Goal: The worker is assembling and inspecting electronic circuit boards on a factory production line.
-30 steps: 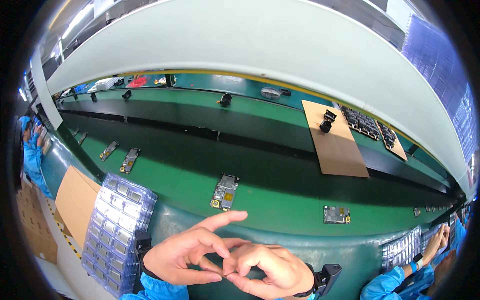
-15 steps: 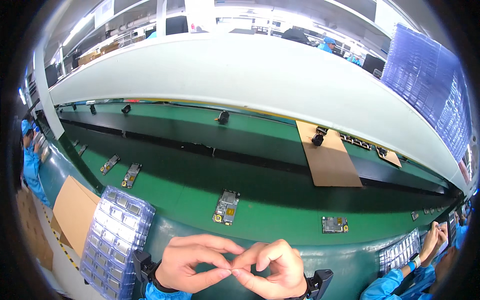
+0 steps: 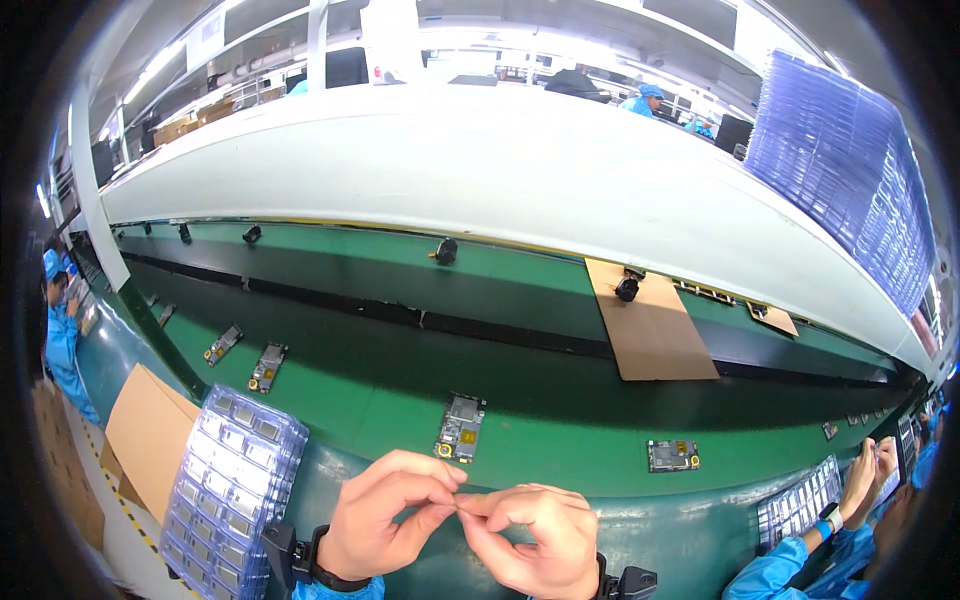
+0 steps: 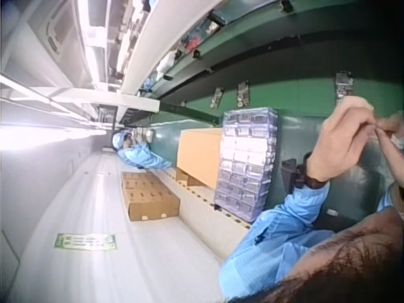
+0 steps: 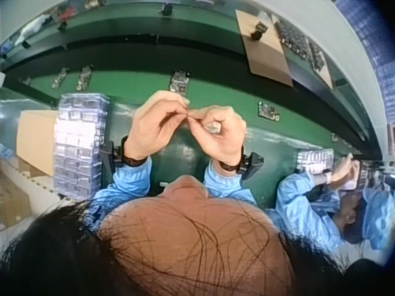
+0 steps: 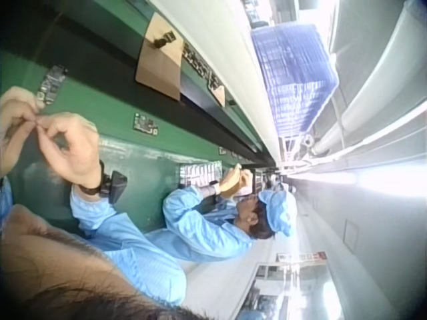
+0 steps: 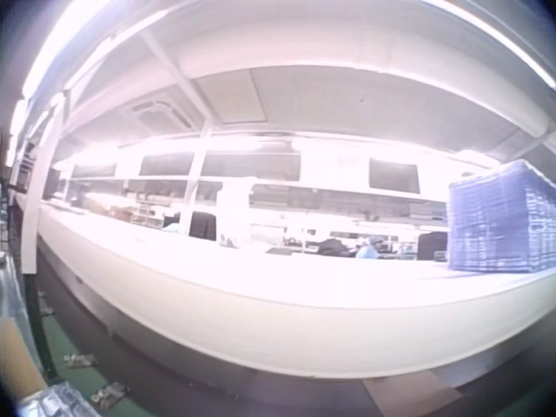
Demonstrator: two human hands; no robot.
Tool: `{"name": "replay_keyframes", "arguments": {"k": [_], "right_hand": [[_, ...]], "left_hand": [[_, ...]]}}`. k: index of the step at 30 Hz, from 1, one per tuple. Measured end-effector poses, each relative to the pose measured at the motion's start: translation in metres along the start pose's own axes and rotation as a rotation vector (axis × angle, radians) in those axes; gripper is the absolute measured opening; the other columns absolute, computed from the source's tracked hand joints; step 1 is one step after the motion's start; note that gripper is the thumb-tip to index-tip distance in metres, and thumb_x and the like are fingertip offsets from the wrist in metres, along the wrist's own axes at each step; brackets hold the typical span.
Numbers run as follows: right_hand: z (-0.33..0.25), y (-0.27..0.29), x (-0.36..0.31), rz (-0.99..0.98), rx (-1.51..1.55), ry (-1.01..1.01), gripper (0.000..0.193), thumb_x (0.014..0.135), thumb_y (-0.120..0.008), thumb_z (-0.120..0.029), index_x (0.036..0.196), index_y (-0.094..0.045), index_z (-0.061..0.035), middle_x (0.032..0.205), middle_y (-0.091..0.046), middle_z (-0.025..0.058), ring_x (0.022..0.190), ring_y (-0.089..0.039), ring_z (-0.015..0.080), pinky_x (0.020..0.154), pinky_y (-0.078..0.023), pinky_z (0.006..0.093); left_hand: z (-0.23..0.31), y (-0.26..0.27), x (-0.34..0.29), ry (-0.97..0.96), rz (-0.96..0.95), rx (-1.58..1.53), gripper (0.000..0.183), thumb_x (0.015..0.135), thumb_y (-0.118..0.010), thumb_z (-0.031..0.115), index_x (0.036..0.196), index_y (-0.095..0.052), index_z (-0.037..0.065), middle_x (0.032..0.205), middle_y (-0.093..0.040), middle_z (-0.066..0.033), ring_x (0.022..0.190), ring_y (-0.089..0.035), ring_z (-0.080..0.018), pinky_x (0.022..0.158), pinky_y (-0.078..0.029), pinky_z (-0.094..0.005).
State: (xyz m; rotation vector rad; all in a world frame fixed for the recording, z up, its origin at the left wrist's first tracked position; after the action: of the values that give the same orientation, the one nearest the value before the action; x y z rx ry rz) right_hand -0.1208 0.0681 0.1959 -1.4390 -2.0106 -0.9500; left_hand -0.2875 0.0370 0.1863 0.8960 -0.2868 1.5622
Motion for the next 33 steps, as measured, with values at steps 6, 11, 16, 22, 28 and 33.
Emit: {"name": "replay_keyframes", "arguments": {"k": [6,11,16,22,28,33], "right_hand": [[-0.008,-0.004,0.005,-0.009,-0.236,0.091,0.036,0.071,-0.082,0.01,0.086,-0.054,-0.006,0.077,-0.076,0.0125,0.064,-0.073,0.0177,0.056,-0.055,0.0259],[-0.007,-0.004,0.007,-0.011,-0.264,0.091,0.033,0.069,-0.081,0.009,0.083,-0.056,-0.0065,0.077,-0.076,0.0126,0.06,-0.072,0.0194,0.056,-0.054,0.0274],[-0.007,-0.004,0.009,-0.009,-0.257,0.083,0.033,0.068,-0.082,0.009,0.083,-0.056,-0.0065,0.078,-0.076,0.013,0.06,-0.072,0.02,0.055,-0.054,0.0274],[-0.007,-0.003,0.006,0.028,-0.155,0.041,0.033,0.072,-0.082,0.011,0.087,-0.056,-0.0041,0.079,-0.077,0.0164,0.068,-0.075,0.0202,0.06,-0.058,0.0279],[-0.002,-0.001,-0.003,0.105,0.199,-0.082,0.034,0.077,-0.08,0.015,0.095,-0.055,-0.0001,0.083,-0.075,0.025,0.074,-0.077,0.0241,0.066,-0.064,0.0332],[-0.002,0.002,-0.001,0.087,0.209,-0.084,0.034,0.078,-0.079,0.015,0.096,-0.054,0.0001,0.085,-0.075,0.0268,0.073,-0.076,0.0264,0.067,-0.064,0.0337]], "left_hand": [[0.005,-0.005,-0.001,0.077,0.012,0.1,0.017,0.086,-0.071,-0.007,0.098,-0.064,0.002,0.099,-0.063,-0.0108,0.075,-0.067,-0.0214,0.06,-0.055,-0.0316],[0.005,-0.008,0.001,0.054,0.025,0.115,0.019,0.085,-0.071,-0.008,0.099,-0.062,0.003,0.097,-0.061,-0.0116,0.07,-0.061,-0.0233,0.059,-0.05,-0.0326],[0.004,-0.014,0.002,0.042,0.011,0.097,0.023,0.086,-0.066,-0.01,0.101,-0.055,0.002,0.096,-0.056,-0.0134,0.076,-0.058,-0.0267,0.064,-0.05,-0.0342],[-0.001,-0.024,-0.004,-0.007,0.001,0.061,0.023,0.091,-0.059,-0.01,0.106,-0.046,0.003,0.097,-0.052,-0.015,0.082,-0.055,-0.0263,0.073,-0.049,-0.0353],[-0.001,-0.024,-0.011,-0.07,0.11,-0.378,0.014,0.104,-0.051,0.001,0.108,-0.038,0.005,0.101,-0.05,-0.0129,0.09,-0.061,-0.0247,0.083,-0.054,-0.0394],[0.0,-0.023,-0.01,0.028,0.088,-0.453,0.013,0.106,-0.051,0.005,0.109,-0.039,0.004,0.102,-0.051,-0.0138,0.094,-0.064,-0.0261,0.088,-0.055,-0.0427]]}}
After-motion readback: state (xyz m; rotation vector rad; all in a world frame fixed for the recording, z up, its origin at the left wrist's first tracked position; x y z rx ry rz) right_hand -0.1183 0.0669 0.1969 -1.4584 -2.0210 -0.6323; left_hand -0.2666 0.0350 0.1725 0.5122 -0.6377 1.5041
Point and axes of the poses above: each hand's wrist, its own x-axis towards the middle knuckle, its own y-axis out of the back of the hand, z = x × y, the point moved 5 cm from there along x, towards the middle knuckle
